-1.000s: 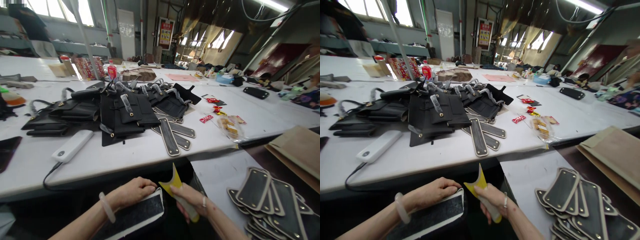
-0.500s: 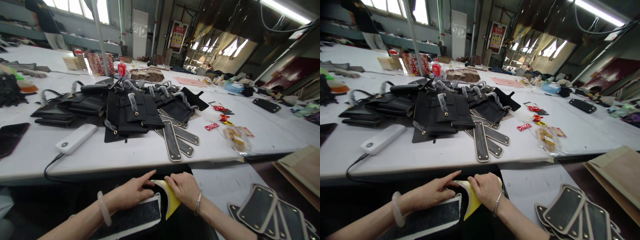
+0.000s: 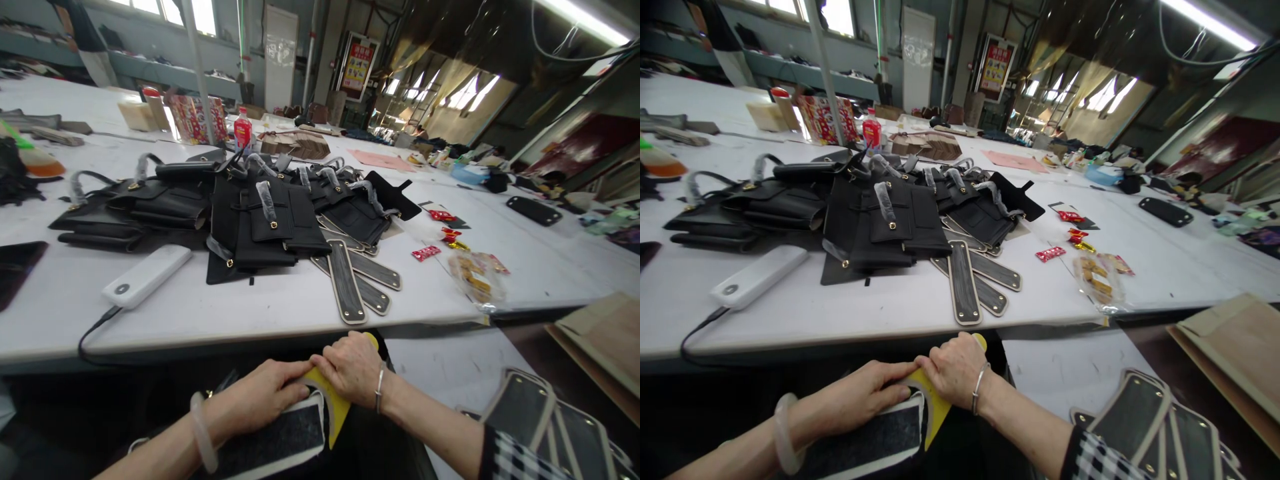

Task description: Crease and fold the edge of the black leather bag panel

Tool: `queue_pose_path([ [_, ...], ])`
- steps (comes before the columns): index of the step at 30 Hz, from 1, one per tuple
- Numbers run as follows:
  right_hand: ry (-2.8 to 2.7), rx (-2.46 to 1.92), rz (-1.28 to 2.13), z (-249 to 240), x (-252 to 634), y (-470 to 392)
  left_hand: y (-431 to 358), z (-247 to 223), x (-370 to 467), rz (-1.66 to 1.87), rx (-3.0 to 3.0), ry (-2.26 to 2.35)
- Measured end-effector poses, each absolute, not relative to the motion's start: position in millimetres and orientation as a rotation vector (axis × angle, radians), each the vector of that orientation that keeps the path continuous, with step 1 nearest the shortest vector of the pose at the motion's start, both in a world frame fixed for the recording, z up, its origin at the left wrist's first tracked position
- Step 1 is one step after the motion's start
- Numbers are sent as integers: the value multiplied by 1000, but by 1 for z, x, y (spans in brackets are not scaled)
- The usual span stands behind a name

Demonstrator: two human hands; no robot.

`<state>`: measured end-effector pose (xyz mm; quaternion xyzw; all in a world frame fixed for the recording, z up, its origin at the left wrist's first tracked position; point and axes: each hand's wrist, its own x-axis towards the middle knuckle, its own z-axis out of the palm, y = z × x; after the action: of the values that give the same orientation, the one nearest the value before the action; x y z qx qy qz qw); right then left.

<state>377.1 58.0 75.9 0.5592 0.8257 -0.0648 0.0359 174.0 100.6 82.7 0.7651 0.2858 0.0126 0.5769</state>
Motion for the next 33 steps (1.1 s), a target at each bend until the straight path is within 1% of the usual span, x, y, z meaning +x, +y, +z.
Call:
queue_pose_path([
  [11,2491,1668,-159,81,368,53,97,78,172,29,1868,660],
  [20,2376,1707,-176,85,360,48,94,77,173,73,1948,635],
  [26,2294,1747,-188,84,356,41,90,74,172,132,2065,624],
  [33,2210,1826,-191,80,349,31,88,72,171,83,2257,649],
])
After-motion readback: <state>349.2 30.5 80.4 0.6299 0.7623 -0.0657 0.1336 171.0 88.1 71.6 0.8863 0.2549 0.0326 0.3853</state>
